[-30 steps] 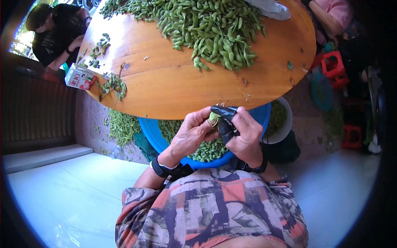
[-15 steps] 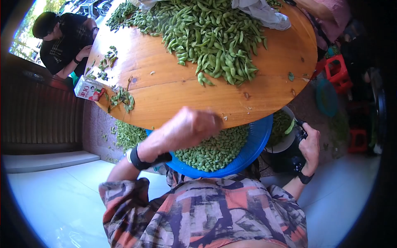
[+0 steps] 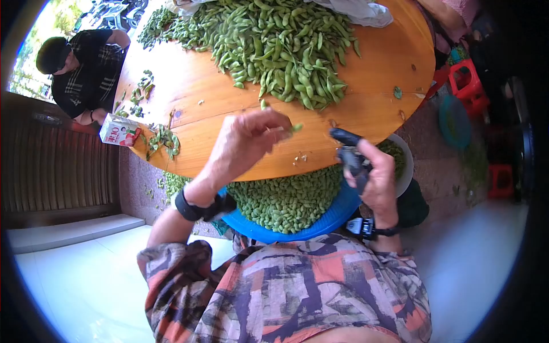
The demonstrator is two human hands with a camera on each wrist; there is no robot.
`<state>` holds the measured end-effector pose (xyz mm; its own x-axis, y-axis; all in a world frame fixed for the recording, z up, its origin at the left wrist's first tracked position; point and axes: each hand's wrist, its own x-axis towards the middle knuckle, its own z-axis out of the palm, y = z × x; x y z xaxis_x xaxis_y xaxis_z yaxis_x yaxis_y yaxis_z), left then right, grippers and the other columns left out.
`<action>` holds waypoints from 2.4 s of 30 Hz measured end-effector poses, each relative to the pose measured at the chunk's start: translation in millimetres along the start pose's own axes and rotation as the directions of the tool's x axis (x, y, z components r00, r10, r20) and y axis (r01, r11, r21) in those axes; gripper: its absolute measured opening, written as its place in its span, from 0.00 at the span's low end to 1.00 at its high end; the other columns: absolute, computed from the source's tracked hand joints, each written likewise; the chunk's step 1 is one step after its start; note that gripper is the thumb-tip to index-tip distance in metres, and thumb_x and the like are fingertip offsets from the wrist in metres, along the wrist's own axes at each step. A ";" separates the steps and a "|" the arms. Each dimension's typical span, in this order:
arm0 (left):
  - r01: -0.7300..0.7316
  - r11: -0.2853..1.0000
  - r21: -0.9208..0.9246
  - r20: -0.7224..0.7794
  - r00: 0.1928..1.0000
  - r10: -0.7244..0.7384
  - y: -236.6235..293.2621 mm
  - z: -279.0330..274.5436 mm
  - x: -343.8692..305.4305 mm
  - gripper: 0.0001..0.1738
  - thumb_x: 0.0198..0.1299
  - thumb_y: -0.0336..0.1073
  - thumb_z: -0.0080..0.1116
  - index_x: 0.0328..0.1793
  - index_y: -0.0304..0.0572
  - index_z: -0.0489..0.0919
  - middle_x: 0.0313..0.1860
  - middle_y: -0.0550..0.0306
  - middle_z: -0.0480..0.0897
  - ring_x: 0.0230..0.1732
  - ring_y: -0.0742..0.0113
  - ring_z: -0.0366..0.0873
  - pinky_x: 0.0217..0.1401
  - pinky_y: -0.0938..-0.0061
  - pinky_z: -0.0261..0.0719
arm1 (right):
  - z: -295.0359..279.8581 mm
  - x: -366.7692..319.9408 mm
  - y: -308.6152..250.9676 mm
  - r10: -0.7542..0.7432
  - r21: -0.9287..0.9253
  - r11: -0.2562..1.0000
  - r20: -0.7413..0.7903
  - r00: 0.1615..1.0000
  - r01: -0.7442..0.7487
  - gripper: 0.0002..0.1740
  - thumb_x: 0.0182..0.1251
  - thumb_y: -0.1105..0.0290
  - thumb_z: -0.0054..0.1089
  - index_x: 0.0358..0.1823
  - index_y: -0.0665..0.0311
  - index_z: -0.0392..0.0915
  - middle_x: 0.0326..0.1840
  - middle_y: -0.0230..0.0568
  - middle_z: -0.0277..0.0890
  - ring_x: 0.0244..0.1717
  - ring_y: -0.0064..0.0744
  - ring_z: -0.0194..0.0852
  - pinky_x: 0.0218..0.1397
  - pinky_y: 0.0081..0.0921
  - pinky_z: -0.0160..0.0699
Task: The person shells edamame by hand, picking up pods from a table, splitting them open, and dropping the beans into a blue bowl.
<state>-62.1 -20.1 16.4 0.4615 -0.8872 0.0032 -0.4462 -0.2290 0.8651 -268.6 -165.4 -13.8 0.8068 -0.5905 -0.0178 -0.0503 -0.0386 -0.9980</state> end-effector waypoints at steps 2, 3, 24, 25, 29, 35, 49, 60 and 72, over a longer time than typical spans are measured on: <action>0.179 0.887 -0.426 0.072 0.984 -0.164 -3.8 17.3 -18.6 0.05 0.64 0.28 0.62 0.45 0.36 0.81 0.26 0.66 0.80 0.23 0.83 0.73 0.22 0.87 0.69 | 19.8 5.7 -0.3 -0.006 0.147 0.989 0.150 0.989 -0.016 0.20 0.68 0.70 0.48 0.59 0.67 0.78 0.25 0.22 0.69 0.23 0.11 0.67 0.26 0.13 0.67; 0.177 0.795 -0.580 0.061 0.983 -0.173 -7.6 26.2 -25.4 0.06 0.64 0.30 0.63 0.43 0.36 0.81 0.24 0.65 0.79 0.22 0.82 0.73 0.21 0.87 0.68 | 27.7 6.3 -2.9 0.033 0.222 0.972 0.200 0.979 -0.078 0.21 0.69 0.69 0.47 0.60 0.67 0.77 0.26 0.22 0.67 0.23 0.09 0.66 0.25 0.12 0.65; 0.209 0.579 -0.788 0.103 0.972 -0.211 -7.5 62.4 -52.5 0.11 0.65 0.35 0.62 0.46 0.34 0.76 0.30 0.57 0.82 0.25 0.76 0.77 0.23 0.82 0.72 | 30.2 1.8 1.5 0.136 0.140 0.974 0.260 0.956 -0.176 0.12 0.64 0.76 0.56 0.48 0.69 0.79 0.23 0.29 0.71 0.23 0.15 0.67 0.26 0.16 0.65; 0.164 0.807 -0.567 -0.034 0.974 -0.223 -2.4 64.1 -50.6 0.15 0.63 0.36 0.65 0.48 0.33 0.76 0.30 0.57 0.82 0.29 0.78 0.78 0.27 0.82 0.76 | 30.8 1.1 -1.7 0.135 0.143 0.974 0.256 0.957 -0.175 0.12 0.64 0.76 0.56 0.48 0.69 0.79 0.23 0.29 0.71 0.23 0.15 0.67 0.26 0.16 0.65; 0.215 0.809 -0.547 0.084 0.976 -0.202 -7.7 61.6 -45.2 0.18 0.63 0.31 0.65 0.55 0.34 0.74 0.33 0.61 0.81 0.29 0.79 0.77 0.28 0.83 0.75 | 31.9 -4.3 -10.5 -0.003 -0.158 0.987 0.218 0.976 0.038 0.12 0.55 0.82 0.59 0.42 0.69 0.79 0.27 0.45 0.74 0.32 0.28 0.76 0.38 0.26 0.73; -0.003 0.990 -0.141 0.075 0.997 0.014 -3.2 42.9 -44.4 0.12 0.70 0.31 0.54 0.55 0.34 0.77 0.28 0.57 0.81 0.27 0.77 0.78 0.30 0.80 0.78 | 33.2 -2.1 0.2 -0.208 -0.189 0.949 0.225 0.952 0.253 0.14 0.47 0.85 0.56 0.39 0.72 0.77 0.29 0.49 0.75 0.32 0.46 0.77 0.37 0.27 0.73; -0.004 0.581 -0.814 -0.207 0.936 -0.284 -1.2 96.3 -45.6 0.20 0.67 0.24 0.40 0.62 0.30 0.76 0.50 0.52 0.82 0.46 0.73 0.79 0.53 0.79 0.78 | 73.4 -13.5 17.9 -0.548 -0.608 0.650 0.042 0.836 0.456 0.27 0.45 0.82 0.63 0.52 0.74 0.72 0.45 0.57 0.69 0.45 0.58 0.76 0.45 0.40 0.81; 0.061 0.249 -0.966 -0.006 0.966 -0.258 -7.2 92.7 -44.1 0.15 0.71 0.31 0.47 0.59 0.32 0.75 0.44 0.59 0.81 0.36 0.78 0.76 0.38 0.83 0.74 | 45.9 -3.1 16.1 -0.590 -0.535 0.657 0.072 0.804 0.531 0.22 0.45 0.81 0.57 0.47 0.72 0.76 0.39 0.55 0.72 0.36 0.57 0.77 0.39 0.39 0.79; 0.222 0.571 -0.790 0.110 0.968 -0.224 -6.3 69.2 -47.3 0.14 0.69 0.31 0.47 0.51 0.31 0.80 0.27 0.64 0.77 0.25 0.81 0.65 0.27 0.84 0.61 | 25.5 -8.2 -4.0 -0.006 0.024 1.000 0.108 0.994 0.003 0.17 0.59 0.75 0.53 0.49 0.66 0.82 0.22 0.22 0.71 0.22 0.11 0.66 0.25 0.13 0.63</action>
<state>-134.2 -4.5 -23.9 0.4627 -0.8517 -0.2459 0.4533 -0.0110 0.8913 -260.0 -139.9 -11.2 0.8658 -0.5001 -0.0187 -0.0335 -0.0206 -0.9992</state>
